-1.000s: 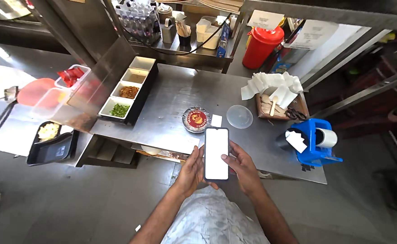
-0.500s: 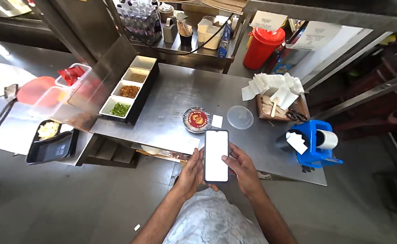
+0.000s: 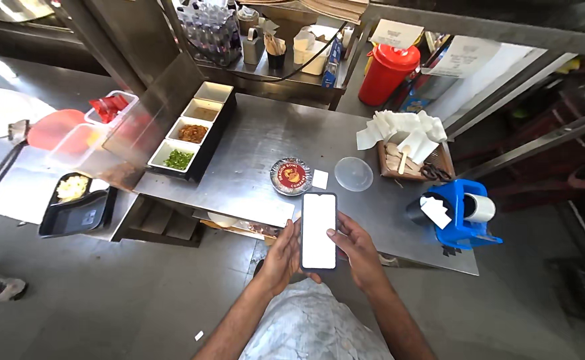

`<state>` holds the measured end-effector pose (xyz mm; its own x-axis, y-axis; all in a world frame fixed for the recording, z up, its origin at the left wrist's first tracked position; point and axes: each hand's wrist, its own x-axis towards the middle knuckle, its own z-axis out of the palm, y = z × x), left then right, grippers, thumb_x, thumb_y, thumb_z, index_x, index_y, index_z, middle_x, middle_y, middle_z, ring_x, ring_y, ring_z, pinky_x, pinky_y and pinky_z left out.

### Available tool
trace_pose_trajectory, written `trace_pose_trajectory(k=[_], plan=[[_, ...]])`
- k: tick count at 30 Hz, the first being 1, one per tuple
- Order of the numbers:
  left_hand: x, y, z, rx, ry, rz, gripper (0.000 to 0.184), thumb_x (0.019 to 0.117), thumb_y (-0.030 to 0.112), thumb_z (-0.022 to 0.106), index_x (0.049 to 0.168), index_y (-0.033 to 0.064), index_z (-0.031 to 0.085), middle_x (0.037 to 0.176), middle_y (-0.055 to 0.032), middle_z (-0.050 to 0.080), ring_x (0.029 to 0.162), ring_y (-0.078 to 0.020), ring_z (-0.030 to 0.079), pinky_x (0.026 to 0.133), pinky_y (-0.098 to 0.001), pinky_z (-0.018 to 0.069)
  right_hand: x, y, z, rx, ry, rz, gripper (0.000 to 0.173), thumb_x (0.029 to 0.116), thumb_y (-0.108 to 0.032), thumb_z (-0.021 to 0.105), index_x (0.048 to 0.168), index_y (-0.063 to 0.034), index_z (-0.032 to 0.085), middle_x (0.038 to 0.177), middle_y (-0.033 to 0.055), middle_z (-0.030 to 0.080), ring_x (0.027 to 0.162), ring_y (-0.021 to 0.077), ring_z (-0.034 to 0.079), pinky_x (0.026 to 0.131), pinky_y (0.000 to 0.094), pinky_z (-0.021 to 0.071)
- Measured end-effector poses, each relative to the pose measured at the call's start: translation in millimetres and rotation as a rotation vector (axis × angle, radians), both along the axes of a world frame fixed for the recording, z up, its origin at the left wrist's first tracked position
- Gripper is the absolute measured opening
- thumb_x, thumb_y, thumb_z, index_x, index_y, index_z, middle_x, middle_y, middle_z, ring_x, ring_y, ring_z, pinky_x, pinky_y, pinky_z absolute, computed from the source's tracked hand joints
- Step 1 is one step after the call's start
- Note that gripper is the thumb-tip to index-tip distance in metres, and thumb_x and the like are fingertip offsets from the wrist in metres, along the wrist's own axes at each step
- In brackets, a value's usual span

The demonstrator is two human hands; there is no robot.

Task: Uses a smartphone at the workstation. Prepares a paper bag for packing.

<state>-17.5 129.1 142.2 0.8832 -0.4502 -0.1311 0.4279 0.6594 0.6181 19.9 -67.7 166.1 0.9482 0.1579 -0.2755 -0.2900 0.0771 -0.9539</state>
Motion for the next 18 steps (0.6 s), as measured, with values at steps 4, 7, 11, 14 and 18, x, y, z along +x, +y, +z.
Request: trace_pose_trajectory(k=[4, 7, 11, 14, 18], plan=[[-2.0, 0.2, 1.4, -0.003, 0.000, 0.005, 0.072, 0.1043, 0.065, 0.024, 0.161, 0.0213, 0.026, 0.143, -0.0218, 0.055, 0.114, -0.0401, 0.066, 0.074, -0.0528, 0.0620, -1.1, 1.0, 0.6, 0.003, -0.006, 0.000, 0.048, 0.0961, -0.014, 0.067, 0.144, -0.0118, 0.059, 0.117, 0.0139, 0.071, 0.095, 0.0233, 0.071, 0.077, 0.0344, 0.0606], [-2.8, -0.3, 1.5, -0.005, -0.009, 0.006, 0.072, 0.1049, 0.065, 0.025, 0.161, 0.0198, 0.026, 0.142, -0.0222, 0.056, 0.112, -0.0395, 0.067, 0.074, -0.0516, 0.0622, -2.2, 0.2, 0.5, 0.004, -0.009, 0.002, 0.049, 0.0963, -0.014, 0.067, 0.144, -0.0125, 0.059, 0.118, 0.0138, 0.071, 0.095, 0.0237, 0.071, 0.077, 0.0349, 0.0602], [-2.8, -0.6, 1.9, -0.010, -0.015, 0.007, 0.070, 0.1054, 0.063, 0.024, 0.161, 0.0215, 0.025, 0.143, -0.0215, 0.054, 0.113, -0.0391, 0.066, 0.074, -0.0515, 0.0621, -2.4, 0.1, 1.3, -0.010, -0.025, 0.001, 0.049, 0.0958, -0.015, 0.067, 0.144, -0.0118, 0.059, 0.117, 0.0137, 0.071, 0.095, 0.0241, 0.071, 0.077, 0.0359, 0.0606], [-2.0, -1.4, 3.1, 0.005, -0.024, 0.012, 0.071, 0.1049, 0.064, 0.024, 0.160, 0.0207, 0.028, 0.142, -0.0208, 0.056, 0.112, -0.0384, 0.067, 0.072, -0.0515, 0.0625, -3.0, -0.1, 3.5, -0.023, -0.012, -0.008, 0.049, 0.0957, -0.014, 0.068, 0.144, -0.0122, 0.059, 0.117, 0.0124, 0.071, 0.091, 0.0226, 0.071, 0.074, 0.0346, 0.0604], [2.2, 0.2, 4.8, 0.026, -0.033, 0.004, 0.073, 0.1038, 0.067, 0.022, 0.161, 0.0223, 0.027, 0.142, -0.0207, 0.056, 0.110, -0.0381, 0.068, 0.072, -0.0511, 0.0625, -3.5, -1.8, 2.6, 0.008, -0.034, -0.005, 0.059, 0.0955, -0.015, 0.067, 0.152, -0.0202, 0.051, 0.114, 0.0121, 0.071, 0.087, 0.0206, 0.069, 0.071, 0.0328, 0.0591]])
